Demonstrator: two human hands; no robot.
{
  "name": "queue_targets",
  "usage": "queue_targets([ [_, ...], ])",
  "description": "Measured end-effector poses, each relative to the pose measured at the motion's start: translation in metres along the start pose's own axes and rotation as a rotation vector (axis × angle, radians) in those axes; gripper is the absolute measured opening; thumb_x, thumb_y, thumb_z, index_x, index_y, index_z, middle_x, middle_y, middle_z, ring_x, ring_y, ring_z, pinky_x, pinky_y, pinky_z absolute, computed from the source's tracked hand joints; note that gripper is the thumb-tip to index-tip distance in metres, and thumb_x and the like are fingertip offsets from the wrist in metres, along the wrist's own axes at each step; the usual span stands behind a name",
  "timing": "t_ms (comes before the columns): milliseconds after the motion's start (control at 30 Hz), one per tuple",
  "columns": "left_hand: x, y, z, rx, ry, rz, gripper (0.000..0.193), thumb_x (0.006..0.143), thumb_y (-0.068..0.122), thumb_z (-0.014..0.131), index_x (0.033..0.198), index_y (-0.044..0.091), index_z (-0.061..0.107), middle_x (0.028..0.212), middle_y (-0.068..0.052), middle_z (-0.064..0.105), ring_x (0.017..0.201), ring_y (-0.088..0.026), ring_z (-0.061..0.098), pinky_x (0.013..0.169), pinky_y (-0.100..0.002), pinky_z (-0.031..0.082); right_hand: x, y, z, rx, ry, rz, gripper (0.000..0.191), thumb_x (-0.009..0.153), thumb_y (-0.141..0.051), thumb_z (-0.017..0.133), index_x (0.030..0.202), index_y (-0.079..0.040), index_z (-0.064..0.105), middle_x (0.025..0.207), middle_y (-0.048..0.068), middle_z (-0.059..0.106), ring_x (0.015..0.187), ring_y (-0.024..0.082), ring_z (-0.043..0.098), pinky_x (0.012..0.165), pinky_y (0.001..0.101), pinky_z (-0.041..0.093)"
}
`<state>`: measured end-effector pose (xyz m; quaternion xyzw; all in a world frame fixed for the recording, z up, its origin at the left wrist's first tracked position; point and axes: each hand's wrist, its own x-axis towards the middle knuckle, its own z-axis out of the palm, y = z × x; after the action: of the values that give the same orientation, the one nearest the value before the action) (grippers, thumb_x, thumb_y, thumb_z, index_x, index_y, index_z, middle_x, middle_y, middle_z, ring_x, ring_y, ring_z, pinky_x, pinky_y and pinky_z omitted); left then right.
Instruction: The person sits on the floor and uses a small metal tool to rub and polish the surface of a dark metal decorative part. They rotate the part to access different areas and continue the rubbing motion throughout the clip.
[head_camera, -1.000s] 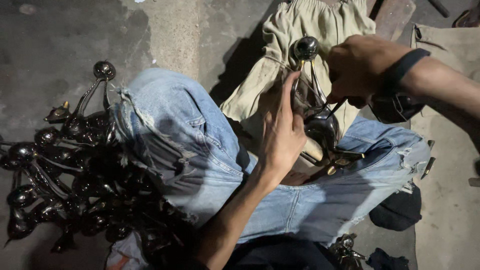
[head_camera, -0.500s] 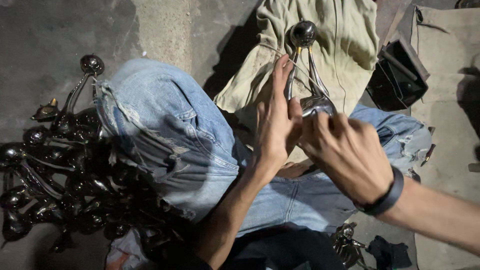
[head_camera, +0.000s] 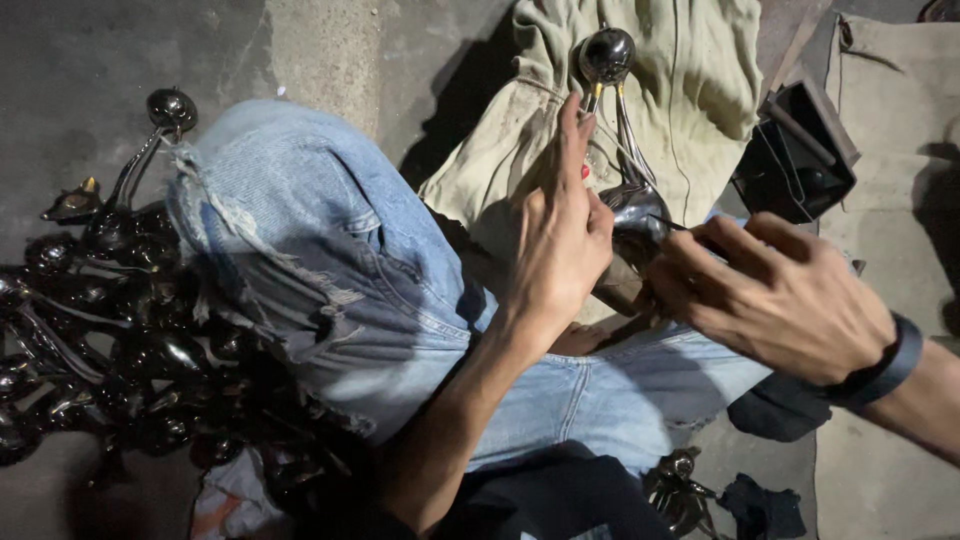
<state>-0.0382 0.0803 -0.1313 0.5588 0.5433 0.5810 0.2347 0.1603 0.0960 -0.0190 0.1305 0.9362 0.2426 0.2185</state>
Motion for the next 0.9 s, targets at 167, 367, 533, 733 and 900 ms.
queue_targets([
  [167,-0.002,0.001,0.002,-0.08,-0.036,-0.045,0.101,0.08,-0.017,0.063,0.164,0.007,0.014,0.153,-0.024,0.054,0.115,-0.036,0.073,0.095,-0.037,0.062,0.003,0.021,0.007,0.027,-0.048,-0.055,0.045,0.079,-0.026,0.059,0.122,-0.038,0.059,0.154,0.006,0.048,0.111,0.028,0.067,0.078,0.041,0.064],
  [367,0.004,0.011,-0.005,-0.098,-0.092,-0.123,0.098,0.077,-0.02,0.06,0.164,0.009,0.023,0.155,-0.02,0.055,0.11,-0.036,0.072,0.09,-0.039,0.06,0.027,0.033,-0.006,0.174,-0.572,0.191,0.023,0.11,-0.029,0.045,0.111,-0.021,0.067,0.12,0.005,0.059,0.06,0.011,0.065,0.054,0.0263,0.056],
  [533,0.01,0.014,-0.006,-0.028,-0.004,0.039,0.084,0.087,-0.015,0.061,0.16,0.009,0.025,0.149,-0.018,0.055,0.128,-0.041,0.064,0.104,-0.04,0.057,0.032,0.018,-0.028,0.262,-0.374,0.369,0.031,0.1,-0.029,0.051,0.124,-0.017,0.067,0.115,0.002,0.066,0.048,0.011,0.061,0.042,0.0276,0.05],
  [733,0.018,0.014,-0.008,-0.04,-0.154,-0.194,0.071,0.092,-0.01,0.057,0.157,0.006,0.037,0.147,-0.026,0.057,0.109,-0.04,0.071,0.089,-0.041,0.058,0.028,0.038,-0.017,0.586,-0.276,0.449,0.058,0.079,-0.034,0.069,0.137,-0.03,0.062,0.115,0.0,0.066,0.05,0.02,0.066,0.046,0.0351,0.053],
  [900,0.033,0.025,-0.005,0.024,-0.167,-0.187,0.071,0.09,-0.008,0.06,0.157,0.005,0.04,0.144,-0.026,0.06,0.115,-0.042,0.069,0.095,-0.043,0.057,0.032,0.076,0.009,0.759,-0.521,0.453,0.066,0.082,-0.041,0.074,0.145,-0.042,0.055,0.126,0.003,0.064,0.05,0.017,0.068,0.049,0.0333,0.056],
])
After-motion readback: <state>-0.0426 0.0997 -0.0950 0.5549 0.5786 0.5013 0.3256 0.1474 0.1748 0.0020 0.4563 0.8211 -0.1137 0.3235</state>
